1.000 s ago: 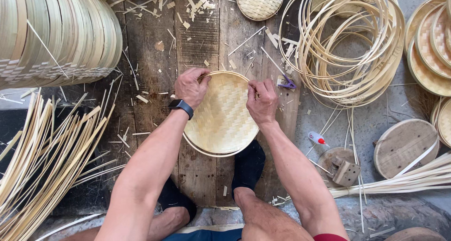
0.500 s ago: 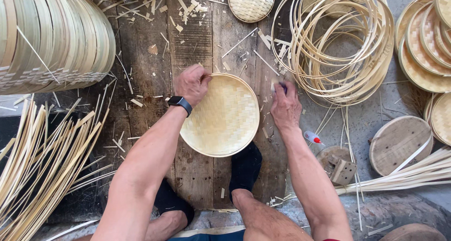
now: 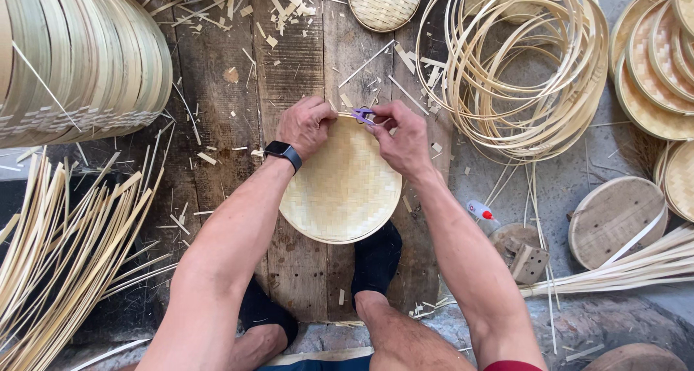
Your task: The person fits woven bamboo discs into wooden frames and secures them by applying glue and attaching small metal clips around the rim.
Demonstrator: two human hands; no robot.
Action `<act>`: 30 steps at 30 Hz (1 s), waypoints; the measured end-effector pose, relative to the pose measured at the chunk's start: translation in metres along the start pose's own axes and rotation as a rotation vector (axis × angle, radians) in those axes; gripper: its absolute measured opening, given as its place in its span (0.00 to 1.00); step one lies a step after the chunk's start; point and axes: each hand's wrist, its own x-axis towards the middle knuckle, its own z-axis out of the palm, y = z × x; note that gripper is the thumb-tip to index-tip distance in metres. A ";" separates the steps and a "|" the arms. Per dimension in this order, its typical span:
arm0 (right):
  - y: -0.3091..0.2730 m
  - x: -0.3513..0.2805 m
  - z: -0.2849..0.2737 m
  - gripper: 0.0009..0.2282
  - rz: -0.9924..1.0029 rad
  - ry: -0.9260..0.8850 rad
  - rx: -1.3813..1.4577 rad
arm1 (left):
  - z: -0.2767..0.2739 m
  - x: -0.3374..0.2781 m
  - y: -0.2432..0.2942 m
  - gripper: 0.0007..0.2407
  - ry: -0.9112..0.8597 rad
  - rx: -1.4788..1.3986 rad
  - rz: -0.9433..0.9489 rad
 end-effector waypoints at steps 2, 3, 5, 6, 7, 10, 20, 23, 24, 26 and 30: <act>-0.001 0.007 0.009 0.08 -0.024 -0.018 -0.032 | 0.001 0.000 -0.001 0.04 -0.003 0.006 0.003; -0.001 0.010 0.013 0.07 -0.036 -0.026 -0.047 | 0.002 0.000 -0.001 0.04 -0.005 0.007 0.003; -0.001 0.012 0.021 0.07 0.003 -0.010 -0.013 | 0.002 -0.004 -0.002 0.04 -0.009 0.007 0.001; 0.000 0.013 0.022 0.08 0.021 -0.001 0.002 | 0.003 -0.004 -0.003 0.04 -0.011 0.006 -0.001; -0.001 0.011 0.022 0.10 -0.066 0.038 -0.044 | 0.004 -0.003 -0.004 0.04 -0.013 0.006 -0.004; -0.009 -0.006 0.014 0.18 -0.242 0.140 -0.162 | 0.002 0.002 -0.008 0.02 -0.016 0.008 0.029; -0.023 -0.144 0.007 0.14 -0.561 -0.342 -0.322 | -0.064 -0.092 0.016 0.19 -0.452 0.310 0.551; -0.008 -0.144 0.019 0.09 -0.551 -0.388 -0.396 | -0.078 -0.132 0.020 0.19 -0.603 0.286 0.573; -0.004 -0.141 0.021 0.10 -0.539 -0.398 -0.376 | -0.079 -0.138 0.019 0.17 -0.582 0.254 0.555; 0.000 -0.138 0.024 0.12 -0.502 -0.402 -0.338 | -0.075 -0.142 0.013 0.14 -0.552 0.230 0.530; 0.000 -0.139 0.023 0.11 -0.426 -0.383 -0.234 | -0.061 -0.146 0.004 0.10 -0.553 0.243 0.511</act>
